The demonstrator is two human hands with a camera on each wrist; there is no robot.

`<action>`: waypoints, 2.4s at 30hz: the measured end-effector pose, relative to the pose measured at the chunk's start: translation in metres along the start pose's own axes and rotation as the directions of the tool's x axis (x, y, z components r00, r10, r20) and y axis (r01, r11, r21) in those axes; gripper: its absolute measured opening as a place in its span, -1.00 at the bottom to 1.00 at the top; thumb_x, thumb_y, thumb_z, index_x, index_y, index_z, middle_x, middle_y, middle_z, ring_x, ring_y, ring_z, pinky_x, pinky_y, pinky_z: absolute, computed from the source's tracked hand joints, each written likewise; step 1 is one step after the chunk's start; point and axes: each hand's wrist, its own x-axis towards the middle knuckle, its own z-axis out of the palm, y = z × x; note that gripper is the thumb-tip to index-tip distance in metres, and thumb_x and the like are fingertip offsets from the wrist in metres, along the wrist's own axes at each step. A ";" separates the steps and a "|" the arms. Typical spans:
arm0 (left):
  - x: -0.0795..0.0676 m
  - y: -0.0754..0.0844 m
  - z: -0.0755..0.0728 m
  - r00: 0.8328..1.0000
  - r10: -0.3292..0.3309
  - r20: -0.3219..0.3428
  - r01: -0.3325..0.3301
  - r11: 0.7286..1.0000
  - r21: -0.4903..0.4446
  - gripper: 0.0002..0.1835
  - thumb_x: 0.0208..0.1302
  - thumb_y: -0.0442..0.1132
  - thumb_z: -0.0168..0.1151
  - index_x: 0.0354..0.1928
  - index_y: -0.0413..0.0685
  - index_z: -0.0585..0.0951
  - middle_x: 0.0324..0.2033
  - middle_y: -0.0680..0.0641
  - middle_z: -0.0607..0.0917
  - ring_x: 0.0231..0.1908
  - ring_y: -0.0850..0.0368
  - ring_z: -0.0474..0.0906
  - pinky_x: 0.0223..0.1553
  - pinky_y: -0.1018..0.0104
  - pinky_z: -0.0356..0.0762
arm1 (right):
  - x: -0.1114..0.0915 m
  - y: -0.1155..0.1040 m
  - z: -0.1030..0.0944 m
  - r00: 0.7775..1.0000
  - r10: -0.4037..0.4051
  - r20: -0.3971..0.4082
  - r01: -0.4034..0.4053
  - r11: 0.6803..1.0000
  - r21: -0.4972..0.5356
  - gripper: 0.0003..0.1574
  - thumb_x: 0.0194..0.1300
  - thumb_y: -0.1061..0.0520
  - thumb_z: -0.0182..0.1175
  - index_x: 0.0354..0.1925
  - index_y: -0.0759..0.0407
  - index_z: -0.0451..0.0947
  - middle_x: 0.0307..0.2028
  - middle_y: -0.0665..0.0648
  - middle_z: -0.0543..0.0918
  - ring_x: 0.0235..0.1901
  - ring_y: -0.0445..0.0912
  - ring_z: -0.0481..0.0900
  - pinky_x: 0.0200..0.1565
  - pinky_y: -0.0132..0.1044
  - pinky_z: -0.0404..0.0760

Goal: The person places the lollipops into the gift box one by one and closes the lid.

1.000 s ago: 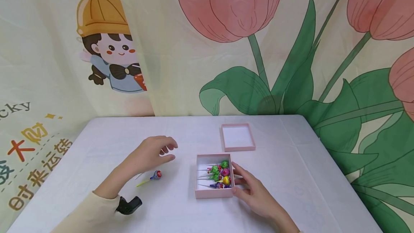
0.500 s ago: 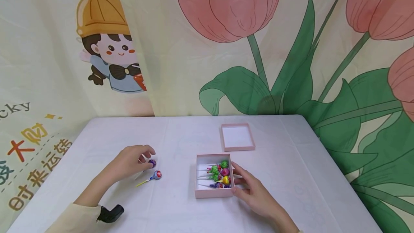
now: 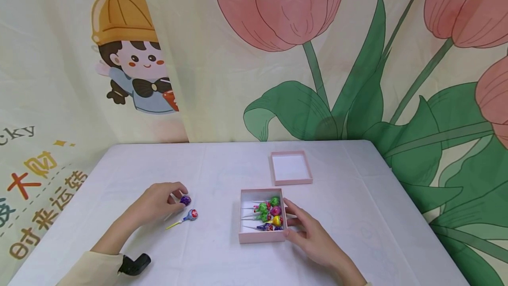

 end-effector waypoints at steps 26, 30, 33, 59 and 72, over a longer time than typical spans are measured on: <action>0.011 0.007 -0.001 0.991 0.135 -0.021 -0.135 0.991 0.016 -0.69 0.25 -0.45 0.44 -0.05 0.09 0.71 -0.24 0.17 0.77 -0.30 0.30 0.60 -0.22 0.27 0.59 | 0.000 0.000 0.000 1.000 -0.007 -0.002 0.007 1.000 -0.003 -0.04 0.49 0.00 0.34 0.67 -0.19 0.14 0.50 0.24 0.42 0.30 0.11 0.59 0.19 -0.08 0.69; 0.016 0.023 -0.003 0.987 0.160 -0.029 -0.160 0.987 0.012 -0.69 0.27 -0.45 0.46 -0.03 0.06 0.71 -0.20 0.16 0.78 -0.26 0.28 0.64 -0.17 0.24 0.64 | 0.000 -0.001 0.000 1.000 -0.004 -0.005 0.004 1.000 -0.006 -0.04 0.49 0.00 0.34 0.67 -0.19 0.14 0.50 0.24 0.41 0.30 0.11 0.58 0.19 -0.07 0.69; 0.019 0.039 -0.005 0.984 0.177 -0.029 -0.177 0.984 0.000 -0.68 0.28 -0.44 0.47 0.00 0.05 0.71 -0.16 0.15 0.78 -0.25 0.27 0.64 -0.16 0.25 0.67 | 0.000 -0.001 0.000 1.000 -0.004 -0.005 0.004 1.000 -0.007 -0.04 0.49 0.00 0.34 0.67 -0.18 0.14 0.50 0.25 0.42 0.30 0.11 0.58 0.18 -0.13 0.69; 0.042 0.158 0.007 0.915 0.403 0.000 -0.403 0.913 -0.061 -0.65 0.33 -0.42 0.46 0.10 0.04 0.71 -0.10 0.14 0.76 -0.16 0.24 0.66 -0.15 0.37 0.69 | 0.000 0.000 0.001 1.000 -0.002 -0.004 0.001 1.000 -0.003 -0.04 0.49 0.00 0.34 0.68 -0.18 0.13 0.50 0.25 0.41 0.30 0.12 0.58 0.18 -0.07 0.69; 0.048 0.185 0.031 0.884 0.465 0.050 -0.459 0.883 -0.103 -0.67 0.32 -0.39 0.49 0.08 0.06 0.72 -0.12 0.11 0.74 -0.17 0.23 0.62 -0.12 0.37 0.68 | 0.000 0.004 0.000 1.000 -0.019 0.005 0.019 1.000 -0.007 -0.04 0.51 -0.02 0.31 0.69 -0.16 0.10 0.50 0.29 0.40 0.31 0.15 0.58 0.15 -0.23 0.68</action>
